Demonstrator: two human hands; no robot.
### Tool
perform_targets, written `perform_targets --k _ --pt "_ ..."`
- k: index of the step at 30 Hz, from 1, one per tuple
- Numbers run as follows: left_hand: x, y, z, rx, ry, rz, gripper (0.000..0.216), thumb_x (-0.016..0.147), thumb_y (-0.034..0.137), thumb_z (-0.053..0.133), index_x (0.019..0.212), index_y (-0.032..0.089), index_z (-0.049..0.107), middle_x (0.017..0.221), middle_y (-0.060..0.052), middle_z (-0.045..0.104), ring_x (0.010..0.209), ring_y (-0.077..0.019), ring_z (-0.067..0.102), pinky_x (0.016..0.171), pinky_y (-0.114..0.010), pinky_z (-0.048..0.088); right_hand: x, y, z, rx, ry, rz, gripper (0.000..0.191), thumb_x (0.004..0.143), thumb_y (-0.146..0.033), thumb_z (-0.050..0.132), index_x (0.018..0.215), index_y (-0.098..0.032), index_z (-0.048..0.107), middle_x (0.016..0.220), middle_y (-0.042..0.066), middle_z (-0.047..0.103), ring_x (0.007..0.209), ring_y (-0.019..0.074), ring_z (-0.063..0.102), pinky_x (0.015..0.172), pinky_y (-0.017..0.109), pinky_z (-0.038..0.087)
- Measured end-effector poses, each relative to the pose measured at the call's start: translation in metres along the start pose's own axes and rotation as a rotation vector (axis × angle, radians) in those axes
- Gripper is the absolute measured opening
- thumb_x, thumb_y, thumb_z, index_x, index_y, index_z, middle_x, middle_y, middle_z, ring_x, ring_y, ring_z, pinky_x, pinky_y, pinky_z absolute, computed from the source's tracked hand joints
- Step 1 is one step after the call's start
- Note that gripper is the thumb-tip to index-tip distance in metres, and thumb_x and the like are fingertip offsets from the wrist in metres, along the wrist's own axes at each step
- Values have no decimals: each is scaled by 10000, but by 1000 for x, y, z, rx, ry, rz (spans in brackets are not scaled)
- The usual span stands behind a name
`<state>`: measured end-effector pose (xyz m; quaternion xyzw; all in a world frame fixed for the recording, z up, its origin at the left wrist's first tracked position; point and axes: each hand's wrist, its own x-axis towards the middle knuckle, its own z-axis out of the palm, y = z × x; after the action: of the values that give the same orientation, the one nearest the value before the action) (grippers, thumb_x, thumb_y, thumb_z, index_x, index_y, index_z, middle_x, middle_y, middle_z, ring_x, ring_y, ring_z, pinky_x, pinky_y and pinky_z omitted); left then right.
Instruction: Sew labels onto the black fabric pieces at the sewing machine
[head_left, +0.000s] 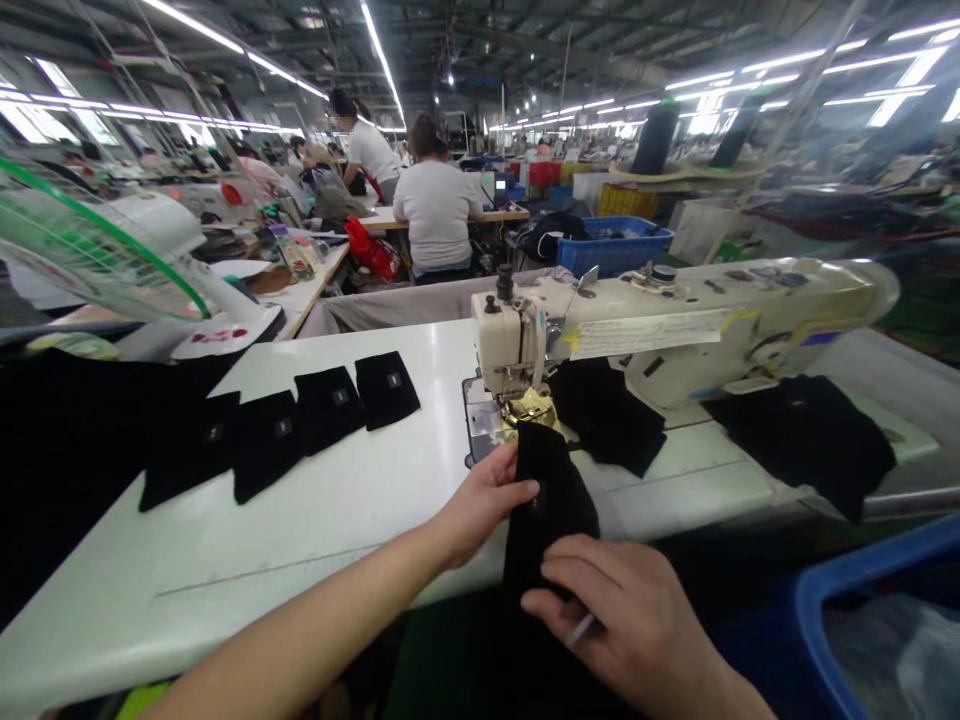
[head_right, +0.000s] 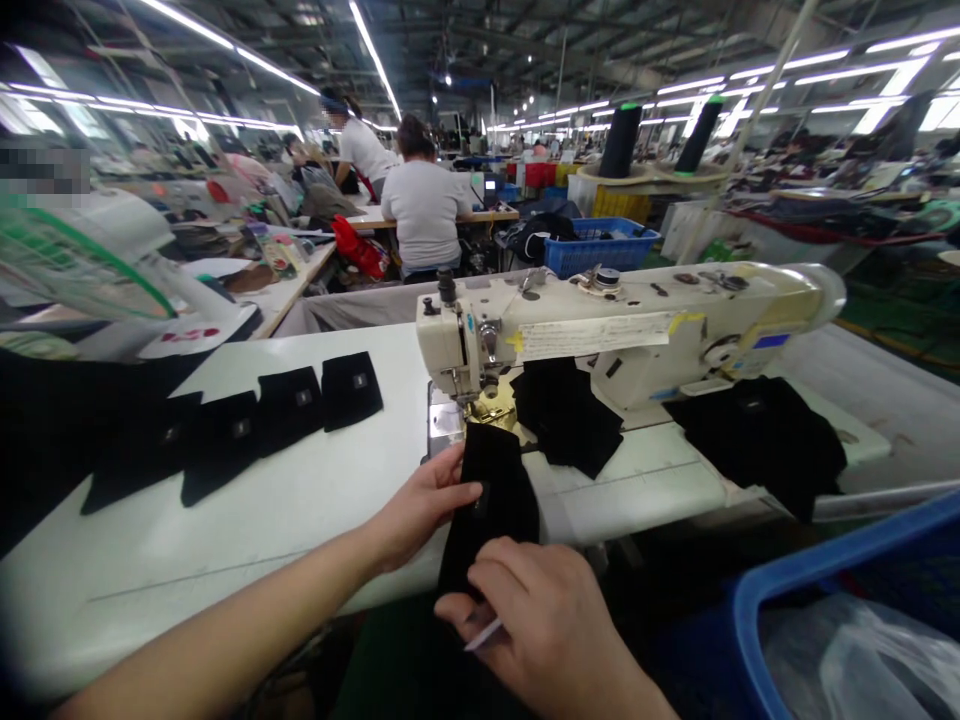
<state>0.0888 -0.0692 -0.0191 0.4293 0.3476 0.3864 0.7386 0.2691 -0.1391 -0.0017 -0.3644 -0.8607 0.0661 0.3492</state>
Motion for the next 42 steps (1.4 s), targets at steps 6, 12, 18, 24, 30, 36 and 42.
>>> perform_targets --k 6,12,18,24,30,36,42 --pt "-17 24 -14 391 -451 -105 418 847 234 667 1264 243 646 1210 -50 689 1104 -241 627 983 -391 476 14 30 -18 193 140 457 330 895 -348 654 1207 -239 650 1170 78 678 678 138 618 535 253 491" --pt "-20 40 -32 558 -439 -182 303 868 318 670 1147 205 702 1058 -39 725 933 -193 660 845 -309 512 21 52 -10 529 7 765 242 833 -430 658 852 -200 728 670 -9 635 596 143 540 549 250 435" --pt "2 58 -78 568 59 -36 256 809 397 721 953 186 736 875 -18 733 807 -169 656 805 -322 513 3 64 4 430 116 879 195 777 -403 652 760 -209 641 603 -33 545 543 144 488 509 256 416" --pt "43 48 -90 938 241 119 144 846 294 661 853 172 737 797 -18 694 774 -187 644 784 -338 514 -2 23 40 528 -44 809 89 820 -297 571 834 -215 603 631 -45 537 554 143 520 541 255 451" --pt "63 24 -77 1525 318 530 148 812 183 737 957 177 712 999 -75 650 971 -246 609 886 -395 507 -19 15 61 514 -79 578 154 885 -206 571 980 -217 691 847 8 656 658 140 578 616 255 483" --pt "57 14 -80 1618 191 582 102 919 162 617 886 159 714 893 -66 632 855 -207 602 806 -338 521 -31 25 62 327 -4 277 300 943 -78 481 1143 -210 662 1015 65 675 905 187 647 802 306 534" --pt "62 10 -91 1529 157 692 149 908 153 630 1015 130 731 939 -95 638 882 -216 600 841 -371 536 -26 27 58 165 34 201 228 946 -74 519 1079 -174 675 993 83 673 869 201 657 770 319 552"
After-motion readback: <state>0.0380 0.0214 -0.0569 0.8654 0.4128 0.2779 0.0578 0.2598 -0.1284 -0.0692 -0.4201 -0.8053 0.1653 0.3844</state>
